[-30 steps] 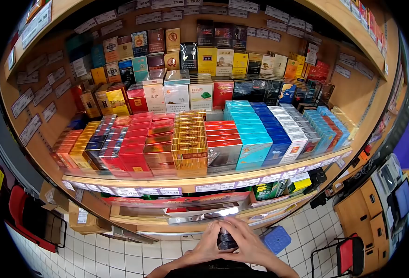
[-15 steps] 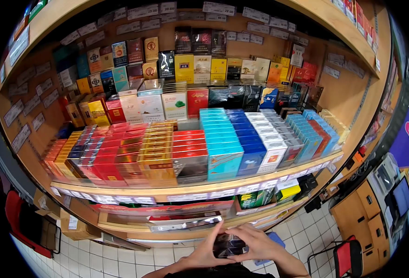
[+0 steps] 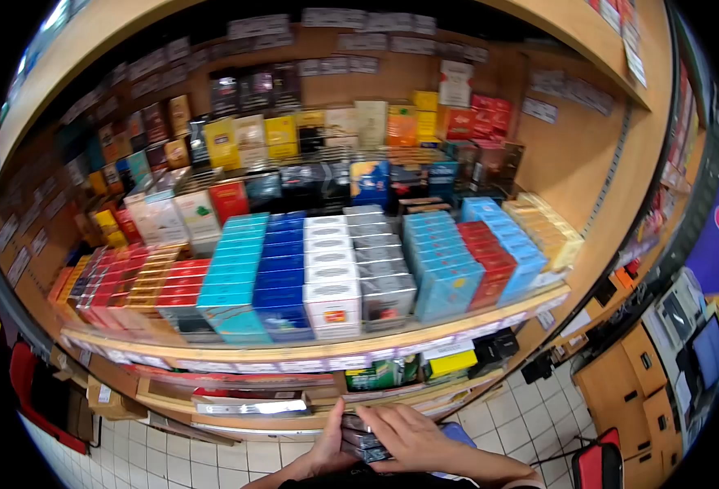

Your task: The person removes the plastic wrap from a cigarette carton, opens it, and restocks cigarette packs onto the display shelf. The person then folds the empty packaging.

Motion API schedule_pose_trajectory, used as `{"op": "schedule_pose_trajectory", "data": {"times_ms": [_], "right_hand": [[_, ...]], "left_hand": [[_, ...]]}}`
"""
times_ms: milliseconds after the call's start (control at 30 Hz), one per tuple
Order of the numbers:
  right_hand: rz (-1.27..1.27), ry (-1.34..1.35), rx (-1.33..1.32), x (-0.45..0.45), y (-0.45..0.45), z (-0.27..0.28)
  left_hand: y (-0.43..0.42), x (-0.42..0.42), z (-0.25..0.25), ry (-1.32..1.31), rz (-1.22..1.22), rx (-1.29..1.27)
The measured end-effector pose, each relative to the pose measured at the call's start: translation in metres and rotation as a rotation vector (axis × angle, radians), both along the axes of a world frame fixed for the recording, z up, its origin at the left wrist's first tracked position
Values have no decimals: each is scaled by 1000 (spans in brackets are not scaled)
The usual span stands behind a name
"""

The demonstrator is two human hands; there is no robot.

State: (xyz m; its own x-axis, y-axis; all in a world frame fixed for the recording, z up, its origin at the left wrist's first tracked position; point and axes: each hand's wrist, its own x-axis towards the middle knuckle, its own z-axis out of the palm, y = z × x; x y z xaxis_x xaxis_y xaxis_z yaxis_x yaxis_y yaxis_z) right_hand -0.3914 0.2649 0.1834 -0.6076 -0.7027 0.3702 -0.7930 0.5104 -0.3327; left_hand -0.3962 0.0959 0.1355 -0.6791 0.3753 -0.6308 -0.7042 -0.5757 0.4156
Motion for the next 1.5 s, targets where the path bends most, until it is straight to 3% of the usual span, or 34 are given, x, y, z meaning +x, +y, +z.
{"op": "schedule_pose_trajectory", "data": {"times_ms": [367,500,700,800,1033,1167,1367,1433,1500], "right_hand": [[31,-154,-87,-10,13,4],[63,-173,-98,-12,7,2],[123,-173,-98,-9,11,-1],[143,-197,-152,-8,9,0],[149,-127,-140,-11,-1,13],[205,-128,-62,-15,-3,18],[269,-346,-10,-27,16,73],[248,-357,-76,-28,32,95],[134,-165,-299,-26,40,129]], "left_hand": [[2,-4,-12,240,-131,-61],[-10,-6,-21,270,-71,-75],[-22,-9,-45,631,-14,8],[-23,-6,-36,551,65,123],[-29,-2,-25,307,69,131],[-38,3,-29,432,-69,77],[-42,4,2,610,-202,190],[-44,5,-8,605,-194,262],[-48,1,-24,795,-323,266]]}}
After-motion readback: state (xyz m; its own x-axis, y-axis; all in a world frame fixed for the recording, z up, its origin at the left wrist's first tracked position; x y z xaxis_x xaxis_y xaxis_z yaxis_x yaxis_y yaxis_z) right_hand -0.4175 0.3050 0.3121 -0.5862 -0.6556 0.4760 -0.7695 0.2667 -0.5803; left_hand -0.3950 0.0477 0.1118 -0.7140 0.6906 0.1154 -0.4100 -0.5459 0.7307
